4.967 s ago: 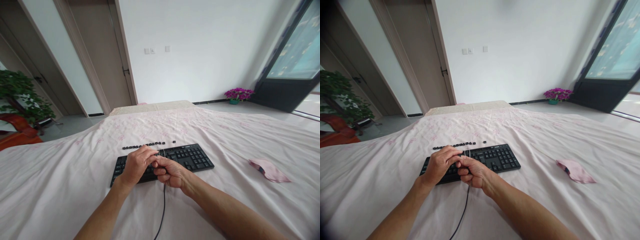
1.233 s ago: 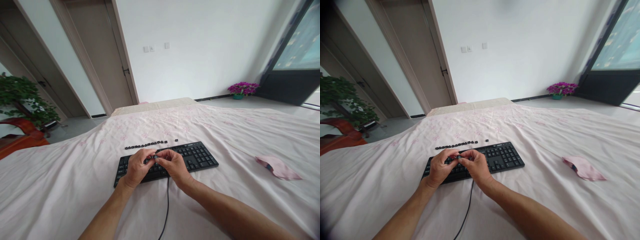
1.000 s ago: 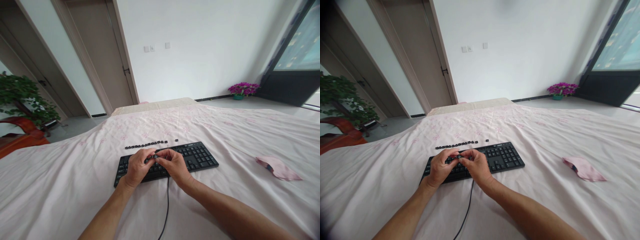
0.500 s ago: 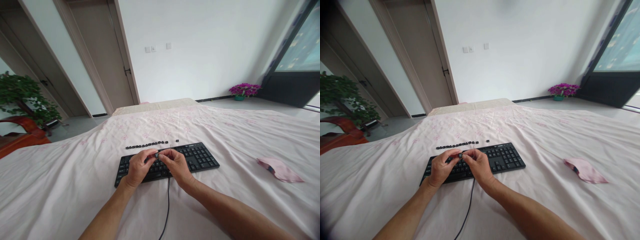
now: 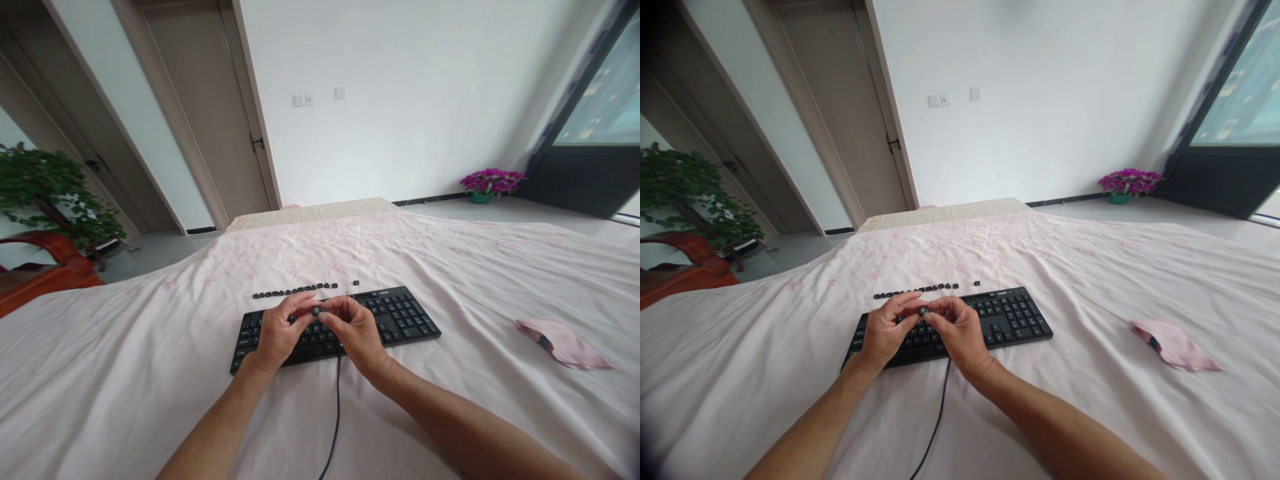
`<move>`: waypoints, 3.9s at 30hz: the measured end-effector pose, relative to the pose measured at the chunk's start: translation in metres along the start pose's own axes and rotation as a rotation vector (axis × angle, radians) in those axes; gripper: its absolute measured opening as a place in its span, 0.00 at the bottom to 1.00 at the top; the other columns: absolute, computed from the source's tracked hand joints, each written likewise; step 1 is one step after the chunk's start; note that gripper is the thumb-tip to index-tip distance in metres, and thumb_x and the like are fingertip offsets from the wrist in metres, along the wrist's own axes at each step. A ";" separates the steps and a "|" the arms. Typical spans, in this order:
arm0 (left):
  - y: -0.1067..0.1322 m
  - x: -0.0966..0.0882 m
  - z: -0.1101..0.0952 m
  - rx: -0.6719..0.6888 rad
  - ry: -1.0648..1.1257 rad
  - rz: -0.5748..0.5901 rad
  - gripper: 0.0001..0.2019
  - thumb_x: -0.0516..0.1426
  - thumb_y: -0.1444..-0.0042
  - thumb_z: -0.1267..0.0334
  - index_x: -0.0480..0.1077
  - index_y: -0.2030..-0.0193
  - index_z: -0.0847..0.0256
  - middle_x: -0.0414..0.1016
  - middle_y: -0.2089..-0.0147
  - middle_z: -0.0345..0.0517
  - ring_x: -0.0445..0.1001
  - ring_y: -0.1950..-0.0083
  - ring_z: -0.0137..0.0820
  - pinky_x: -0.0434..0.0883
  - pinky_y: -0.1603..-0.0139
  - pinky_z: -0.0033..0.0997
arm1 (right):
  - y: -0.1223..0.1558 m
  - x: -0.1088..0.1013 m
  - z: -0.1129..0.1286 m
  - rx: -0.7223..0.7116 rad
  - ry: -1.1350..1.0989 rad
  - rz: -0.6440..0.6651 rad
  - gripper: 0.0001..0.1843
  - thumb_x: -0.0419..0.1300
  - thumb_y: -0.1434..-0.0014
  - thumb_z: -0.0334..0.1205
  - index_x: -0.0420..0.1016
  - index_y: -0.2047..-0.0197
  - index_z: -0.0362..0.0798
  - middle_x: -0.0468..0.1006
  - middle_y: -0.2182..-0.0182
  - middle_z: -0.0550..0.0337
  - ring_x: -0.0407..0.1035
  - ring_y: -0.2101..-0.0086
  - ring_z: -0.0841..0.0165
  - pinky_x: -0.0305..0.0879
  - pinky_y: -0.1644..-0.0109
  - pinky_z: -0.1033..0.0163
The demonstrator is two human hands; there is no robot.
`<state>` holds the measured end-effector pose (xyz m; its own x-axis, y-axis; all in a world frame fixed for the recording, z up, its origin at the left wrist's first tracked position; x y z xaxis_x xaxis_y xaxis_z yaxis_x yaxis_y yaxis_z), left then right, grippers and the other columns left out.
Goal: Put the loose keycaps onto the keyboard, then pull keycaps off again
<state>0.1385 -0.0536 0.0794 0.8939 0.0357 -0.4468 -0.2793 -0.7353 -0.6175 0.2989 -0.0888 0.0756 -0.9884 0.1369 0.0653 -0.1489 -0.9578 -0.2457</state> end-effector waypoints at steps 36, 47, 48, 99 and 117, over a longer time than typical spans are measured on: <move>0.000 0.000 0.001 0.109 -0.112 -0.075 0.03 0.60 0.44 0.65 0.75 0.63 0.58 0.79 0.65 0.40 0.76 0.65 0.27 0.74 0.63 0.26 | -0.011 -0.006 0.001 0.088 0.116 0.047 0.09 0.65 0.52 0.43 0.79 0.68 0.47 0.77 0.75 0.61 0.70 0.73 0.69 0.65 0.70 0.65; 0.001 0.000 0.000 0.105 -0.110 -0.073 0.04 0.59 0.44 0.62 0.75 0.64 0.59 0.79 0.66 0.42 0.76 0.67 0.28 0.74 0.64 0.27 | -0.009 -0.005 0.000 0.088 0.114 0.030 0.10 0.65 0.52 0.44 0.79 0.68 0.46 0.76 0.76 0.60 0.69 0.74 0.69 0.62 0.74 0.67; 0.001 0.000 0.001 0.104 -0.111 -0.075 0.04 0.59 0.44 0.62 0.75 0.64 0.58 0.79 0.66 0.42 0.76 0.67 0.28 0.74 0.64 0.27 | -0.009 -0.005 0.000 0.089 0.113 0.033 0.10 0.65 0.52 0.44 0.79 0.68 0.46 0.76 0.76 0.60 0.68 0.74 0.70 0.62 0.74 0.67; 0.011 0.023 0.038 0.049 -0.369 0.257 0.05 0.57 0.42 0.66 0.75 0.61 0.55 0.76 0.56 0.41 0.73 0.53 0.31 0.69 0.49 0.34 | -0.139 -0.130 -0.055 0.234 1.172 0.113 0.08 0.65 0.52 0.44 0.82 0.67 0.55 0.80 0.69 0.61 0.72 0.64 0.65 0.60 0.66 0.65; 0.011 0.023 0.039 0.075 -0.383 0.261 0.06 0.56 0.42 0.65 0.75 0.61 0.56 0.77 0.56 0.43 0.73 0.54 0.32 0.69 0.49 0.35 | -0.123 -0.132 -0.008 -0.022 0.953 -0.021 0.28 0.42 0.35 0.53 0.79 0.67 0.49 0.80 0.67 0.57 0.71 0.65 0.66 0.61 0.61 0.65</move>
<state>0.1426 -0.0344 0.0372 0.6005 0.1137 -0.7915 -0.5150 -0.7022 -0.4915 0.4478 0.0128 0.0889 -0.5918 0.3112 -0.7436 -0.1575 -0.9493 -0.2720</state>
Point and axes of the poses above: each hand's wrist, its own y-axis away from the middle knuckle, its own x-axis out of the palm, z = x × y, the point moved 1 cm from there along -y, towards the middle knuckle
